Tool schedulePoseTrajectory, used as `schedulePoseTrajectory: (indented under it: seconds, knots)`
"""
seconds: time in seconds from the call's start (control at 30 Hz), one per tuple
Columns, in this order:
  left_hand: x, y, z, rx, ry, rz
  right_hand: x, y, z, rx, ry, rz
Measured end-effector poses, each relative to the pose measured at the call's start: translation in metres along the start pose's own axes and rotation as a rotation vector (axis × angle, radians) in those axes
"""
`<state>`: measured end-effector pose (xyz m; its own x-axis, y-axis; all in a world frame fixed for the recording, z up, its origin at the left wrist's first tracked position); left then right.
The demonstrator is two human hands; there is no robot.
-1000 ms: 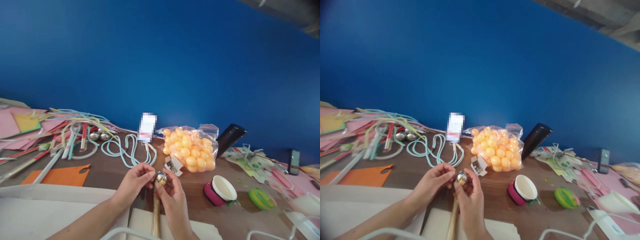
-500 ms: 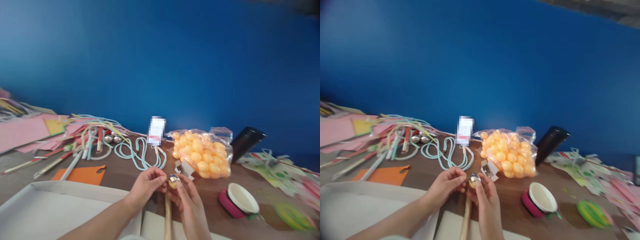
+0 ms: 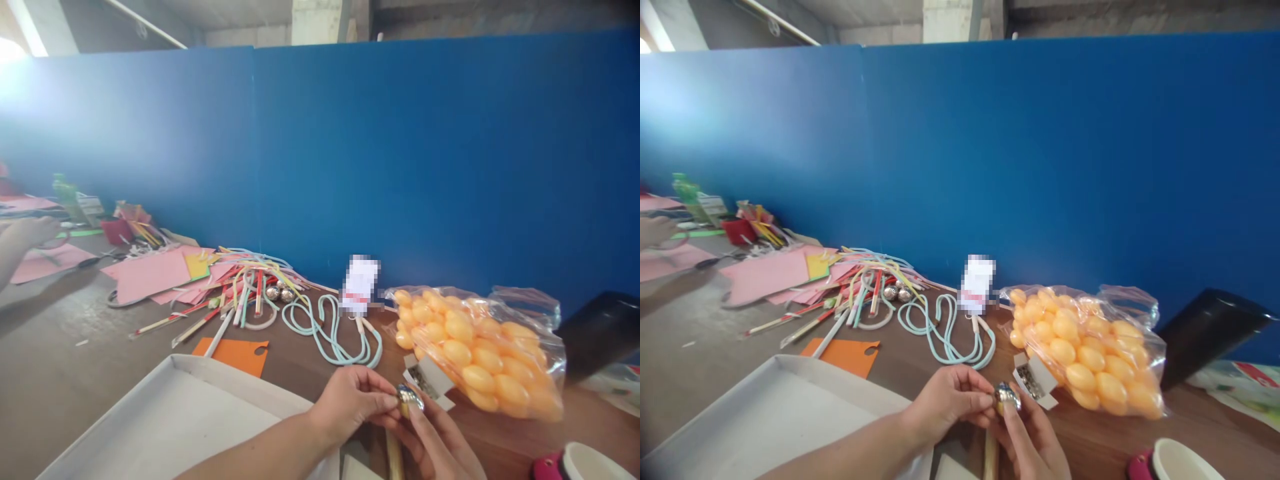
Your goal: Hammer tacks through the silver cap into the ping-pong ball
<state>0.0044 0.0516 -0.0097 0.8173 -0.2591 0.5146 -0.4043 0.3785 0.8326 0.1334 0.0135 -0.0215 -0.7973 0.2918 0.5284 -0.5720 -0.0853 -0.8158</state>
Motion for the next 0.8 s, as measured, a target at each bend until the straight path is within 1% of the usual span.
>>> schedulePoseTrajectory:
  seconds: [0.3, 0.4, 0.43, 0.5, 0.57, 0.7, 0.8]
  knots:
    - [-0.003, -0.005, -0.001, -0.048, -0.001, -0.05, 0.003, 0.0, 0.001, 0.004, -0.031, 0.063]
    - [-0.003, -0.006, 0.0, -0.087, -0.039, -0.077, 0.003, 0.001, 0.003, -0.027, -0.032, 0.097]
    - [-0.003, -0.007, 0.0, -0.101, -0.048, -0.088, 0.002, 0.0, 0.005, -0.061, -0.039, 0.103]
    - [-0.003, -0.006, 0.001, -0.093, -0.063, -0.105, 0.004, 0.0, 0.008, -0.067, -0.085, 0.112]
    - [-0.004, -0.005, 0.001, -0.092, -0.064, -0.113, 0.006, -0.002, 0.011, -0.088, -0.077, 0.124]
    - [-0.005, -0.004, 0.002, -0.085, -0.079, -0.107, 0.014, -0.006, 0.017, -0.118, -0.023, 0.05]
    - [-0.004, -0.002, 0.003, -0.069, -0.071, -0.106, 0.017, -0.009, 0.018, -0.112, -0.056, 0.027]
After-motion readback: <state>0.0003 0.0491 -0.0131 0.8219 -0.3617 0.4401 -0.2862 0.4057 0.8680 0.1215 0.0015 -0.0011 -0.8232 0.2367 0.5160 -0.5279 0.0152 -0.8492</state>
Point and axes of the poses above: each hand's wrist, its own z-axis away from the middle knuckle, its own x-axis out of the palm, y = z × x, the point moved 3 cm from there along -z, towards the middle knuckle, and after that the axes turned 4 degrees about -z, right-handed, at the moved point
